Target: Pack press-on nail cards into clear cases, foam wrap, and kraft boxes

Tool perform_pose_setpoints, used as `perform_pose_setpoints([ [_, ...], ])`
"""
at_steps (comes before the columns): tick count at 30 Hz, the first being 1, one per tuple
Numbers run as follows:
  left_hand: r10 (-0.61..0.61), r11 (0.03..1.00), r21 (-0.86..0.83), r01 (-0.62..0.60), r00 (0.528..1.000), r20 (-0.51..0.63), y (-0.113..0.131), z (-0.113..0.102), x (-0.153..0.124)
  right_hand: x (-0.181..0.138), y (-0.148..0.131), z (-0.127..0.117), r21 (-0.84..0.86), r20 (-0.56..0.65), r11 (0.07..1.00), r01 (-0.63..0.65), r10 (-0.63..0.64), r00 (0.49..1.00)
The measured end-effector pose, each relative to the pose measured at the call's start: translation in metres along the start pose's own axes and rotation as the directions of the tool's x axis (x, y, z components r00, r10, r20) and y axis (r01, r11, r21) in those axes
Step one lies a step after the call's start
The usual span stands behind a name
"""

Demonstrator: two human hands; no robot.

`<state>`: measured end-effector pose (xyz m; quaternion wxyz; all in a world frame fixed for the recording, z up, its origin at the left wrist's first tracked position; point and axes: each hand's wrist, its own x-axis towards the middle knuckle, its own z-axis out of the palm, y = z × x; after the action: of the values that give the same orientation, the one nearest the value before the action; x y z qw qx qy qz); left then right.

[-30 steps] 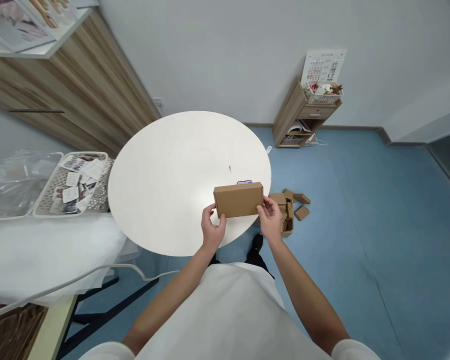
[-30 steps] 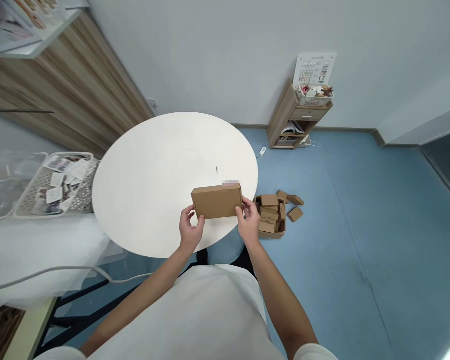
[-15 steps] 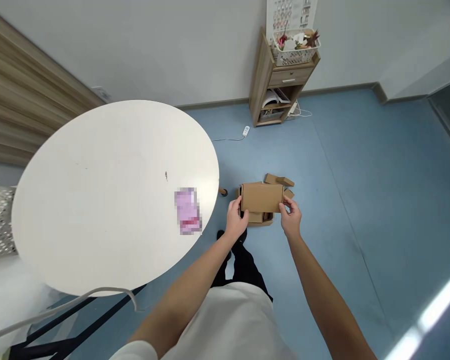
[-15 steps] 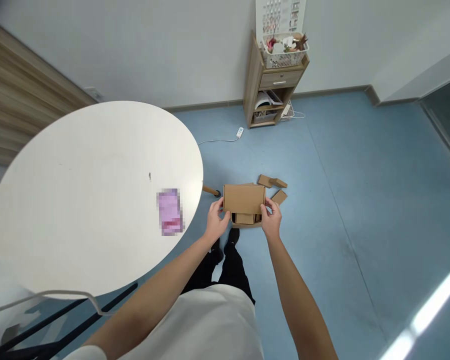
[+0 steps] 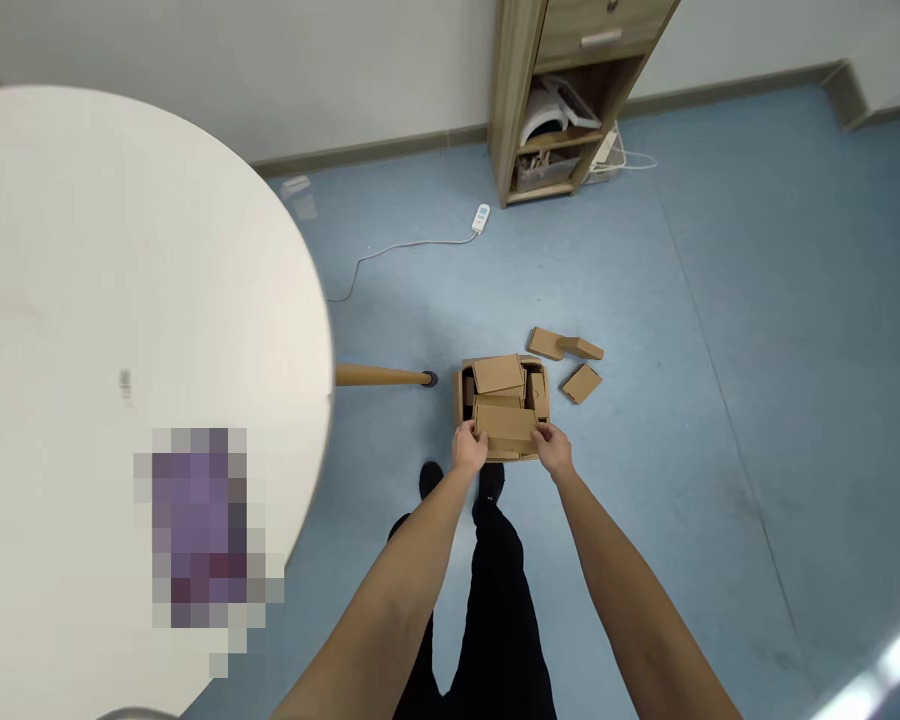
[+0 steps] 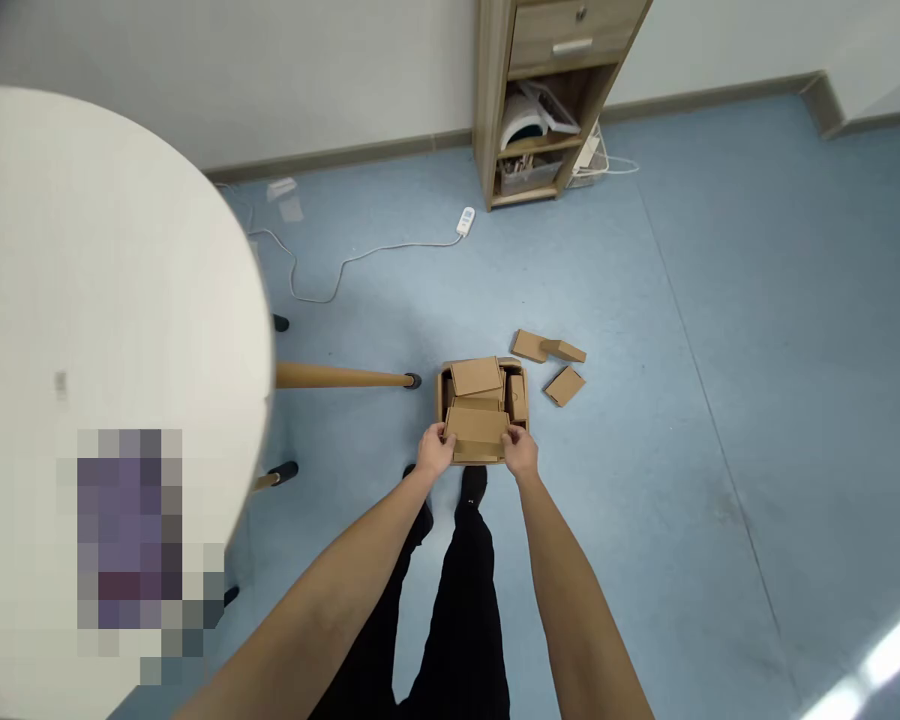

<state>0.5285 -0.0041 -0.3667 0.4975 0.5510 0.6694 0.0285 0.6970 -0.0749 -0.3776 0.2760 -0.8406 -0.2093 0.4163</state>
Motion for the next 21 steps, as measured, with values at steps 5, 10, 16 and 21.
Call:
perform_pose_setpoints([
  [5, 0.019, 1.000, 0.011, -0.019, 1.000, 0.013, -0.031, 0.045, 0.066, 0.068, 0.037, 0.028, -0.058, 0.044, 0.998, 0.019, -0.017, 0.999],
  [10, -0.007, 1.000, -0.024, 0.008, 0.999, 0.034, -0.056, 0.066, 0.099, 0.102, 0.052, 0.052, -0.126, 0.116, 0.992, 0.024, -0.009, 0.993],
  [16, -0.030, 0.995, -0.088, 0.042, 0.991, 0.132, -0.062, 0.066, 0.104, 0.099, 0.051, 0.066, -0.164, 0.162, 0.986, 0.043, -0.016, 0.987],
  [21, -0.085, 0.992, -0.074, 0.100, 0.979, 0.185, -0.059, 0.055, 0.095, 0.086, 0.043, 0.062, -0.180, 0.176, 0.980, 0.080, -0.048, 0.983],
])
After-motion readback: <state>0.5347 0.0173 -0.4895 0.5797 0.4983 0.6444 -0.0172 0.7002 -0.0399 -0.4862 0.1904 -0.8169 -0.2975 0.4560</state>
